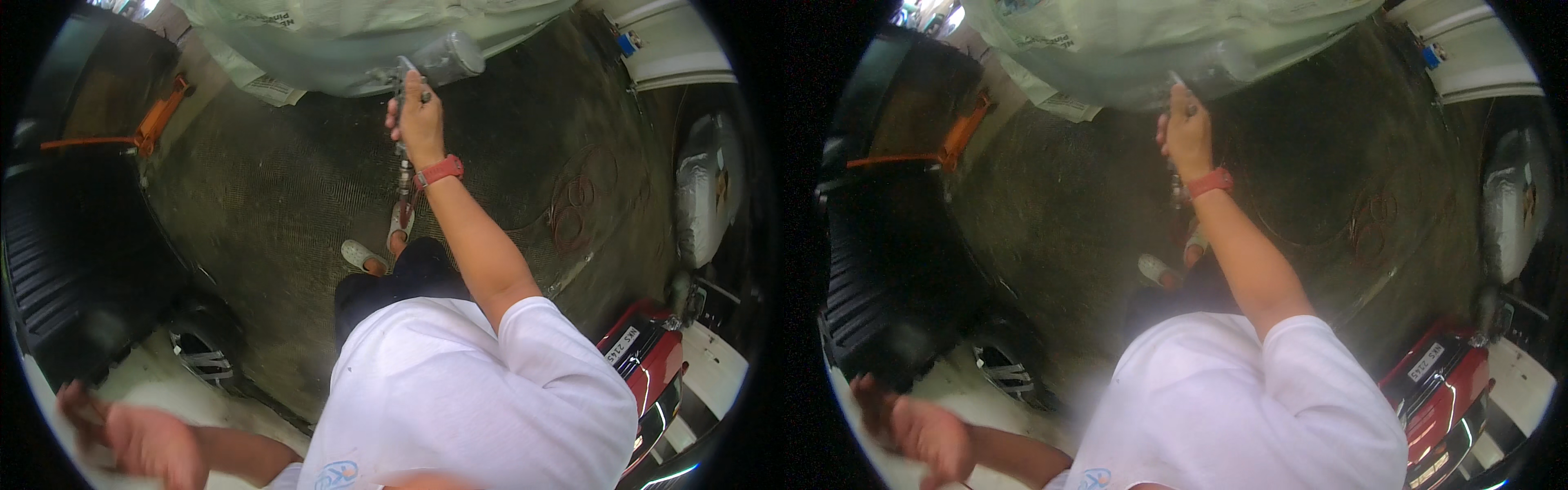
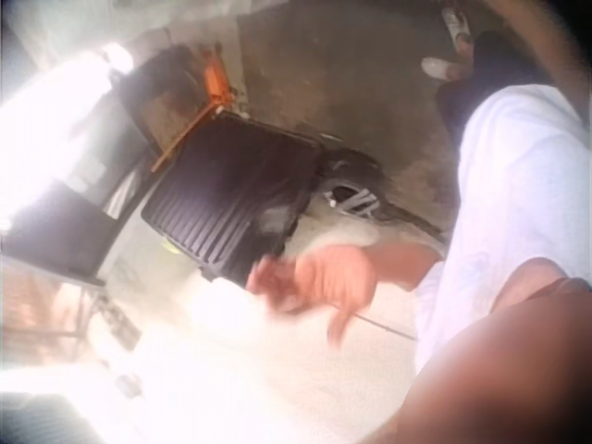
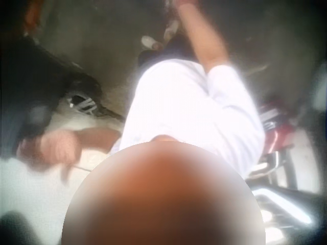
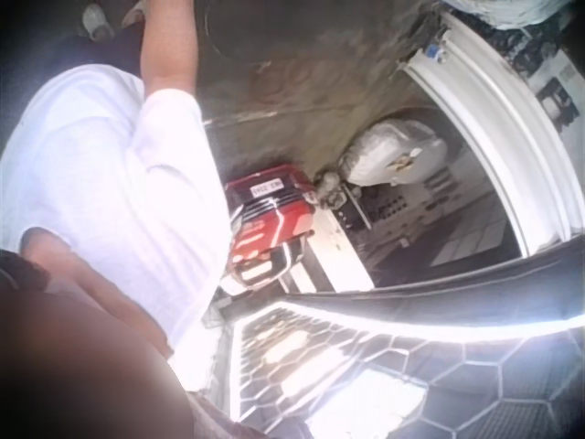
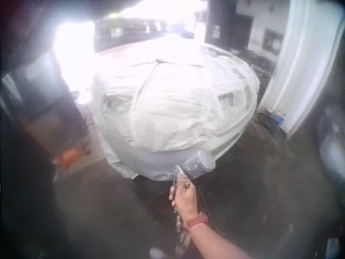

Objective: The person uses a spray gun to apply paint to a car bumper that is masked with newspaper. They move around the bumper, spraying different sections in steady passes while holding the spray gun in one hand and occasionally adjusting position with the other.

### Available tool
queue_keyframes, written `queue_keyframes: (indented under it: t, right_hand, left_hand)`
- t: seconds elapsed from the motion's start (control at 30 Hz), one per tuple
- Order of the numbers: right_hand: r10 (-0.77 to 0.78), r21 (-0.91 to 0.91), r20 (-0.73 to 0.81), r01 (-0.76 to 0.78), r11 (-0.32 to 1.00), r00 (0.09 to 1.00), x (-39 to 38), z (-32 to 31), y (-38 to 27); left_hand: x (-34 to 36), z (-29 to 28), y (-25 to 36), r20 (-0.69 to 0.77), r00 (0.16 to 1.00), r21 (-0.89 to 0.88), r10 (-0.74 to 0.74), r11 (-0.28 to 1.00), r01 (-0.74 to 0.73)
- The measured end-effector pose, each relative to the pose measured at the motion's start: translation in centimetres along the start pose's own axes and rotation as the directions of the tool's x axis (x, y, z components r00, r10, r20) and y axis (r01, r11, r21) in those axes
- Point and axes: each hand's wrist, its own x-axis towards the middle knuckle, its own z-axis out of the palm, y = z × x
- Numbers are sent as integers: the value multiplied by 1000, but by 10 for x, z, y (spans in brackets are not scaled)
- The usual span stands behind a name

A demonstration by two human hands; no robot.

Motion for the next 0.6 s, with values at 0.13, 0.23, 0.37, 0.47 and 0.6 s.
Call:
queue_keyframes:
  t: [0.13, 0.23, 0.37, 0.47, 0.6]
  right_hand:
    - [-122, -109, -129, 108, 988, 984, 19, -62, -6]
    - [-120, -151, -259, 83, 985, 958, 40, -109, -8]
    - [-197, -200, -313, 138, 970, 929, 67, -161, -13]
    - [-227, -208, -338, 163, 965, 913, 91, -196, -16]
    - [-243, -220, -417, 162, 962, 876, 114, -229, -17]
  left_hand:
    - [-135, 3, -73, 62, 801, 340, -595, 767, 544]
    - [-255, -5, -116, 58, 410, 303, -910, 408, 861]
    - [-340, 9, -115, 244, 17, 681, -970, 183, 709]
    - [-397, 2, -104, 321, -178, 769, -930, 146, 623]
    - [-418, 8, -86, 239, -335, 773, -911, -31, 634]
